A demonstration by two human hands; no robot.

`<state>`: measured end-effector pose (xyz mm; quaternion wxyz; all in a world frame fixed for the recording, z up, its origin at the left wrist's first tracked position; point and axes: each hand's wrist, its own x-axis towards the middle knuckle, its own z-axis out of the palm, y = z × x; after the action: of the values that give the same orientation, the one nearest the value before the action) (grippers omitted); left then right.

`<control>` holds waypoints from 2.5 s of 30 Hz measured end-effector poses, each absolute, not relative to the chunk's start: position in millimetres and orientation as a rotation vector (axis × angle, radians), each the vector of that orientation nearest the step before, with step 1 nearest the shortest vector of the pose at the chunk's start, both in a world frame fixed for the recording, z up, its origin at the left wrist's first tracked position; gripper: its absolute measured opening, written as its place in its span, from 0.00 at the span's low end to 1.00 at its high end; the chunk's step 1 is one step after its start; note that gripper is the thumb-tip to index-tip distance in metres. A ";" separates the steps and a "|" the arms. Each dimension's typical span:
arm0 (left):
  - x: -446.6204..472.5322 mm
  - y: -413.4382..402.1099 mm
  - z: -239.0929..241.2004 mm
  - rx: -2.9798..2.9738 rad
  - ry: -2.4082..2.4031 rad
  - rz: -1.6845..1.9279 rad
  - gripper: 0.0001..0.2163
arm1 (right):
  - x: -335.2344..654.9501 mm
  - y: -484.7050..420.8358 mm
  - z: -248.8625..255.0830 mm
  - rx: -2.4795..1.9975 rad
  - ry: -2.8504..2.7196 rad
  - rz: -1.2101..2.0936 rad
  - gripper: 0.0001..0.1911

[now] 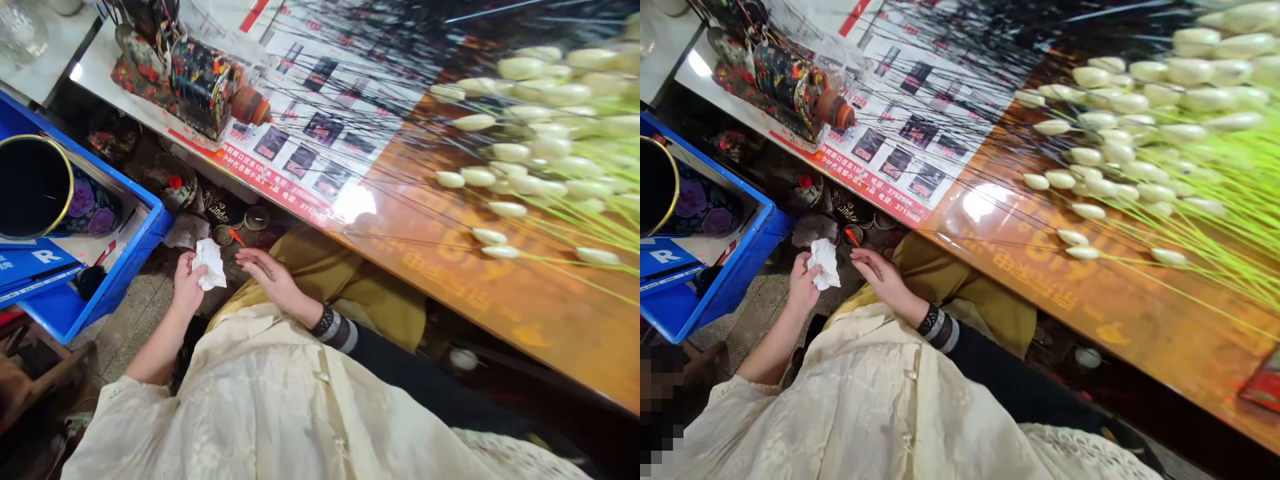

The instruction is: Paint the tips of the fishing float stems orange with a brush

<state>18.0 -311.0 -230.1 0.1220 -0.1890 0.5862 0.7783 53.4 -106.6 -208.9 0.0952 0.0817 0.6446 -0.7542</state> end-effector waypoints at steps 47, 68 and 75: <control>206.2 165.5 -51.1 1.861 1.338 1.012 0.07 | 390.2 155.5 -77.5 2.874 3.128 -1.708 0.14; 154.2 266.9 20.5 2.328 1.860 0.746 0.15 | 398.9 314.8 -69.1 2.308 3.751 -0.288 0.11; 169.1 264.1 -5.8 2.118 1.929 0.768 0.18 | 391.9 335.6 -72.8 2.094 3.782 -0.057 0.11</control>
<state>169.1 264.1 -5.8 0.0877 0.7114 0.6477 0.2581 391.9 335.6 -72.8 -0.5571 0.4022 0.7264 -0.0109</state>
